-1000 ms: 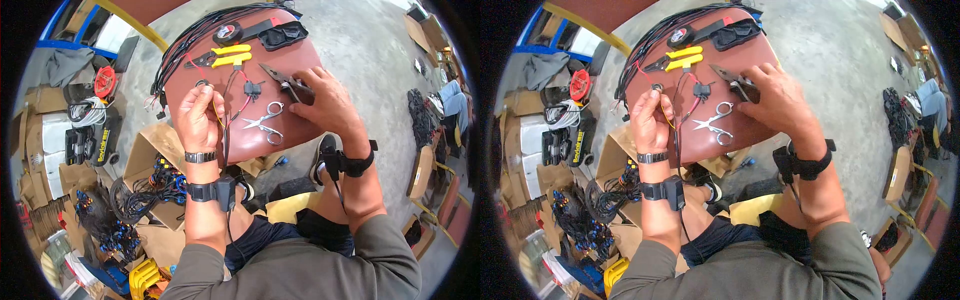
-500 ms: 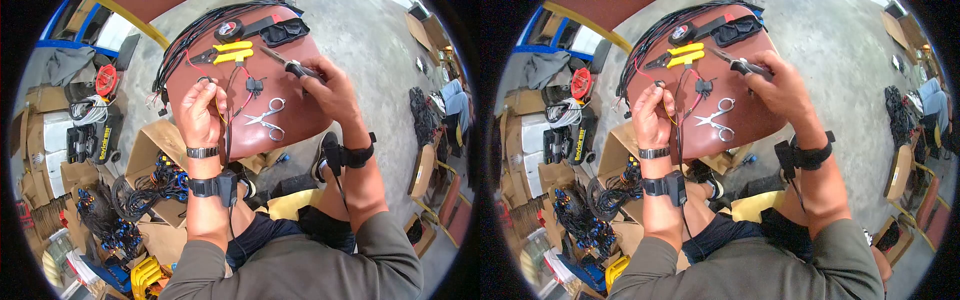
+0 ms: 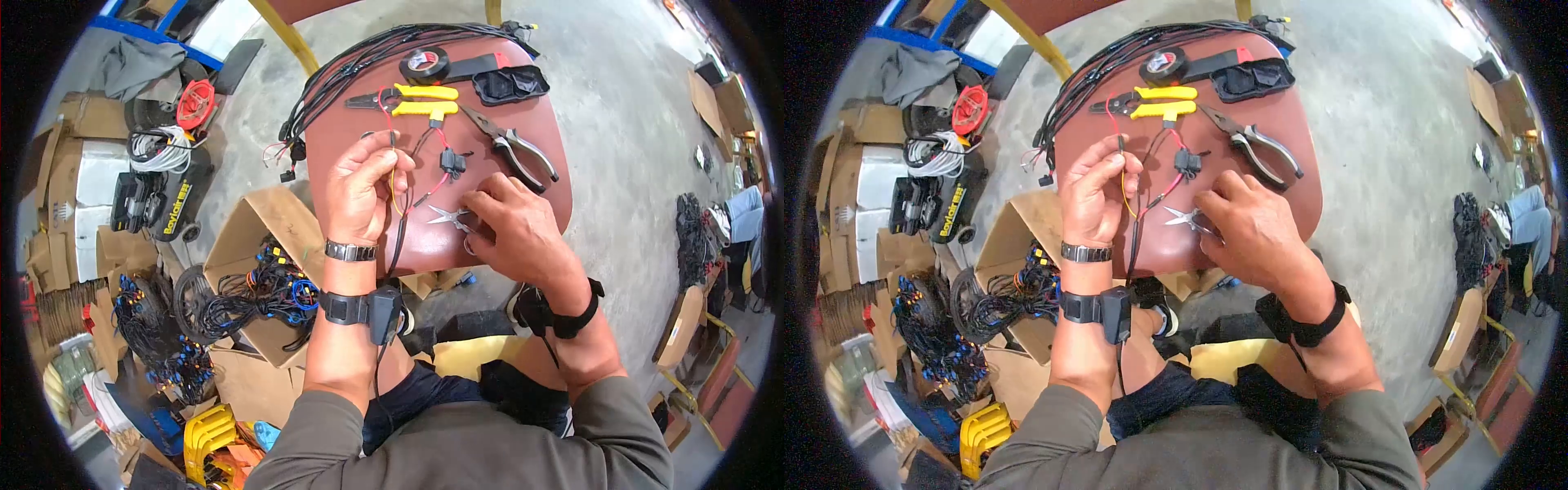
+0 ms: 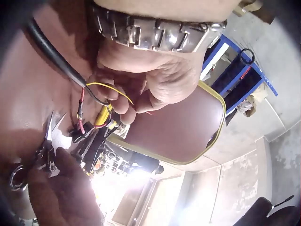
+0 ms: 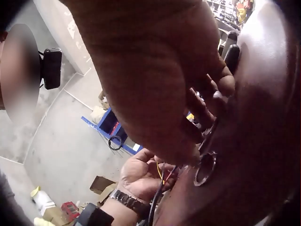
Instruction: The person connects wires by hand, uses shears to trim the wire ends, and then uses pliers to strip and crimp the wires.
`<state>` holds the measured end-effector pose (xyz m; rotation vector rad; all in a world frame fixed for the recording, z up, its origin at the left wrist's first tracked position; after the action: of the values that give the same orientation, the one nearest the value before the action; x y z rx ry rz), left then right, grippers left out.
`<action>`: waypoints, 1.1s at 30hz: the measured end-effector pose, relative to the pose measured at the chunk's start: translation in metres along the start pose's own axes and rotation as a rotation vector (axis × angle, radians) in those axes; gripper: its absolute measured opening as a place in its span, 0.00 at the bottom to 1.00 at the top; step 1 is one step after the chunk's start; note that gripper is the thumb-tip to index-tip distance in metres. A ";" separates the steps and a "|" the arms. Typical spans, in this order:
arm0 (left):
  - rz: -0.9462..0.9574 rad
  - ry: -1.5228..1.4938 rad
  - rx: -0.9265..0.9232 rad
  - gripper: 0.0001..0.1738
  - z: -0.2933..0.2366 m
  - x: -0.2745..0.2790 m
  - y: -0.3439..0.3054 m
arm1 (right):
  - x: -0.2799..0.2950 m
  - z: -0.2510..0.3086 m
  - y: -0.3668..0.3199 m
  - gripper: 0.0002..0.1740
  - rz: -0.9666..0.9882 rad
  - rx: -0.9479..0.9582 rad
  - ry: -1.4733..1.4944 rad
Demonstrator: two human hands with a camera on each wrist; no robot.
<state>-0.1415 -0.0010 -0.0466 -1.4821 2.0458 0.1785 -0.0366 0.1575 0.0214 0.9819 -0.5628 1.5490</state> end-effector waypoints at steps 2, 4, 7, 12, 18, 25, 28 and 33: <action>-0.005 -0.019 0.004 0.13 0.001 0.000 -0.001 | 0.002 0.002 0.001 0.16 0.041 -0.010 0.038; -0.007 -0.025 0.010 0.12 0.001 -0.001 0.001 | 0.004 0.005 0.002 0.15 0.010 0.022 -0.004; -0.024 -0.010 0.022 0.12 0.002 0.001 -0.002 | -0.003 0.003 -0.001 0.13 0.038 -0.007 -0.066; -0.018 -0.033 0.012 0.09 0.004 0.003 -0.001 | -0.002 -0.005 -0.001 0.11 0.049 -0.065 -0.044; -0.033 -0.051 0.013 0.08 0.002 0.000 -0.002 | -0.002 -0.021 -0.005 0.12 0.059 -0.195 0.017; -0.014 -0.102 0.048 0.07 0.004 -0.001 -0.004 | 0.000 -0.036 -0.010 0.13 0.089 -0.222 0.225; 0.018 -0.117 0.037 0.07 0.003 -0.002 -0.002 | 0.001 -0.039 -0.006 0.11 0.078 -0.231 0.327; 0.032 -0.099 0.018 0.08 0.003 -0.003 -0.002 | 0.004 -0.037 -0.007 0.10 0.068 -0.215 0.329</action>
<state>-0.1382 0.0022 -0.0473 -1.4028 1.9876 0.2405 -0.0400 0.1907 0.0041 0.5352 -0.5193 1.6301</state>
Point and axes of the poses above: each hand's wrist, its own y-axis towards the middle knuckle, its own x-axis out of the back of the hand, z = x × y, the point moved 9 cm from there along y, towards the middle knuckle, and after that the axes turned 2 degrees about x, right-handed, at the moved point
